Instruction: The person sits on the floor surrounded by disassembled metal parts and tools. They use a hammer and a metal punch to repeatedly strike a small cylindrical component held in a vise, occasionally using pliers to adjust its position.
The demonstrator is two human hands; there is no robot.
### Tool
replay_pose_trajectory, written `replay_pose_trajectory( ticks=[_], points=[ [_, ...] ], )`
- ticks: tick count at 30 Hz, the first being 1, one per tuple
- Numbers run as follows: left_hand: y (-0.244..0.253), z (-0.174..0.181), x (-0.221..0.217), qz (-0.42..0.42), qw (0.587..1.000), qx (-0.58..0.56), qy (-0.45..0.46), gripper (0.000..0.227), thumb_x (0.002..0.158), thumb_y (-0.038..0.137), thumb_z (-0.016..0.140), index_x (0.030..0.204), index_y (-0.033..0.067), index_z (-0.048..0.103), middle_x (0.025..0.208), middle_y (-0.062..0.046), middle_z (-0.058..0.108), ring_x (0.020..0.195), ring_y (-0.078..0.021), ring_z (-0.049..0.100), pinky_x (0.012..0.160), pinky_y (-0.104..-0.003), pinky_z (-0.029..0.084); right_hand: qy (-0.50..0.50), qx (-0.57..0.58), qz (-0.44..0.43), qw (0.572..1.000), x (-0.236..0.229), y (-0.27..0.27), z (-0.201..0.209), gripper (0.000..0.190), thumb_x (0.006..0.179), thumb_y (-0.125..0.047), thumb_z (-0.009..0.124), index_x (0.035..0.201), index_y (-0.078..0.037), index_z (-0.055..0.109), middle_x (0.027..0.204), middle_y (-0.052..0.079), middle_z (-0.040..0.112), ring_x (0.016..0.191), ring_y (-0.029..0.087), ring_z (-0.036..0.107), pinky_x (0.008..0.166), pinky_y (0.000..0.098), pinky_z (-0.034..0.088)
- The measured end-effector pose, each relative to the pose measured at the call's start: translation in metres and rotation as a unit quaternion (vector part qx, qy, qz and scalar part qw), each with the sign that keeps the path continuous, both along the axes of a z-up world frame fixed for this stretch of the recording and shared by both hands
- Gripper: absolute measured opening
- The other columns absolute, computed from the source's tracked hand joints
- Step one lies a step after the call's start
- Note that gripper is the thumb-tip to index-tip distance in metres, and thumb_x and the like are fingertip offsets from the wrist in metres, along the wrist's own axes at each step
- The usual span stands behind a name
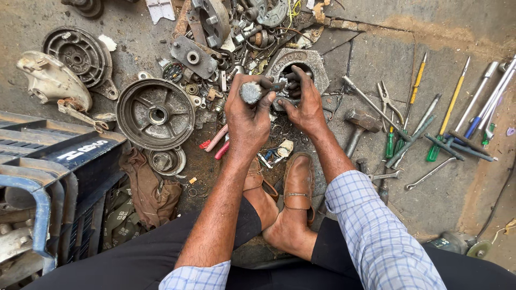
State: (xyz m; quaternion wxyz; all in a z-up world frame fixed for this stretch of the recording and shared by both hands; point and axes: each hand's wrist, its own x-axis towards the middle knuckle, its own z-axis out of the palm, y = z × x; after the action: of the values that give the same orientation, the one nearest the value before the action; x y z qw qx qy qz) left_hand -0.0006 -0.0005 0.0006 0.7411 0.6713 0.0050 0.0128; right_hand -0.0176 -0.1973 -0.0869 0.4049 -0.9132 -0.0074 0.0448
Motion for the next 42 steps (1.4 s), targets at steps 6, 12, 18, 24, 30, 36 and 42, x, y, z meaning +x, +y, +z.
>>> replay_pose_trajectory(
  ticks=[6, 12, 18, 24, 30, 36, 42],
  points=[
    [-0.003, 0.002, -0.002, 0.002, 1.0, -0.007, 0.027, 0.015, 0.1, 0.005, 0.072, 0.11, 0.0011, 0.061, 0.106, -0.006, 0.062, 0.097, -0.0147, 0.067, 0.086, -0.029, 0.059, -0.016, -0.001, 0.003, 1.0, -0.002, -0.001, -0.006, 0.087, 0.087, -0.006, 0.087, 0.156, -0.013, 0.035, 0.136, 0.015, 0.063, 0.118, 0.026, 0.068, 0.096, 0.0375, 0.063],
    [-0.004, 0.0, -0.002, 0.003, 1.0, -0.001, 0.022, 0.016, 0.1, 0.004, 0.072, 0.111, 0.0011, 0.062, 0.109, -0.006, 0.061, 0.1, -0.0154, 0.068, 0.086, -0.03, 0.061, -0.025, -0.018, -0.013, 0.999, -0.003, -0.002, -0.014, 0.085, 0.085, -0.003, 0.087, 0.154, -0.012, 0.037, 0.134, 0.015, 0.065, 0.113, 0.024, 0.069, 0.091, 0.0349, 0.065],
    [-0.004, -0.001, -0.003, -0.003, 1.0, 0.02, 0.013, 0.017, 0.1, 0.007, 0.075, 0.112, 0.0022, 0.063, 0.109, -0.007, 0.062, 0.102, -0.0158, 0.071, 0.085, -0.03, 0.063, -0.045, -0.03, 0.001, 0.999, -0.005, -0.002, -0.013, 0.084, 0.086, 0.001, 0.084, 0.155, -0.011, 0.038, 0.132, 0.016, 0.065, 0.11, 0.024, 0.071, 0.09, 0.0332, 0.066],
    [-0.004, -0.004, 0.004, -0.014, 1.0, 0.022, 0.005, 0.02, 0.099, 0.007, 0.074, 0.114, 0.0039, 0.061, 0.109, -0.007, 0.072, 0.102, -0.0169, 0.075, 0.09, -0.031, 0.064, -0.045, -0.053, 0.013, 0.998, -0.004, -0.002, -0.008, 0.083, 0.085, 0.0, 0.084, 0.154, -0.01, 0.039, 0.13, 0.016, 0.066, 0.109, 0.024, 0.071, 0.092, 0.0352, 0.065],
    [-0.011, 0.0, -0.001, -0.013, 0.997, 0.078, -0.023, 0.021, 0.098, 0.006, 0.076, 0.113, 0.0055, 0.062, 0.102, -0.007, 0.072, 0.098, -0.0182, 0.076, 0.083, -0.033, 0.062, -0.017, -0.045, 0.01, 0.999, 0.004, -0.001, 0.002, 0.078, 0.088, -0.003, 0.085, 0.153, -0.01, 0.042, 0.128, 0.014, 0.067, 0.109, 0.024, 0.072, 0.091, 0.0355, 0.065],
    [-0.011, 0.001, 0.0, 0.002, 0.996, 0.087, -0.026, 0.019, 0.099, 0.006, 0.074, 0.112, 0.0071, 0.061, 0.1, -0.007, 0.073, 0.095, -0.0195, 0.077, 0.078, -0.034, 0.063, -0.068, -0.139, -0.015, 0.988, -0.006, -0.014, 0.022, 0.076, 0.083, -0.014, 0.088, 0.147, -0.008, 0.047, 0.135, 0.021, 0.06, 0.116, 0.033, 0.065, 0.094, 0.0447, 0.06],
    [-0.009, 0.002, 0.001, 0.013, 0.995, 0.091, -0.046, 0.02, 0.097, 0.005, 0.075, 0.111, 0.0062, 0.06, 0.098, -0.009, 0.071, 0.094, -0.021, 0.077, 0.077, -0.037, 0.062, -0.004, -0.182, -0.158, 0.971, -0.064, -0.038, 0.029, 0.046, 0.096, -0.021, 0.079, 0.137, -0.01, 0.06, 0.128, 0.012, 0.064, 0.114, 0.027, 0.069, 0.099, 0.0422, 0.06]
  ],
)
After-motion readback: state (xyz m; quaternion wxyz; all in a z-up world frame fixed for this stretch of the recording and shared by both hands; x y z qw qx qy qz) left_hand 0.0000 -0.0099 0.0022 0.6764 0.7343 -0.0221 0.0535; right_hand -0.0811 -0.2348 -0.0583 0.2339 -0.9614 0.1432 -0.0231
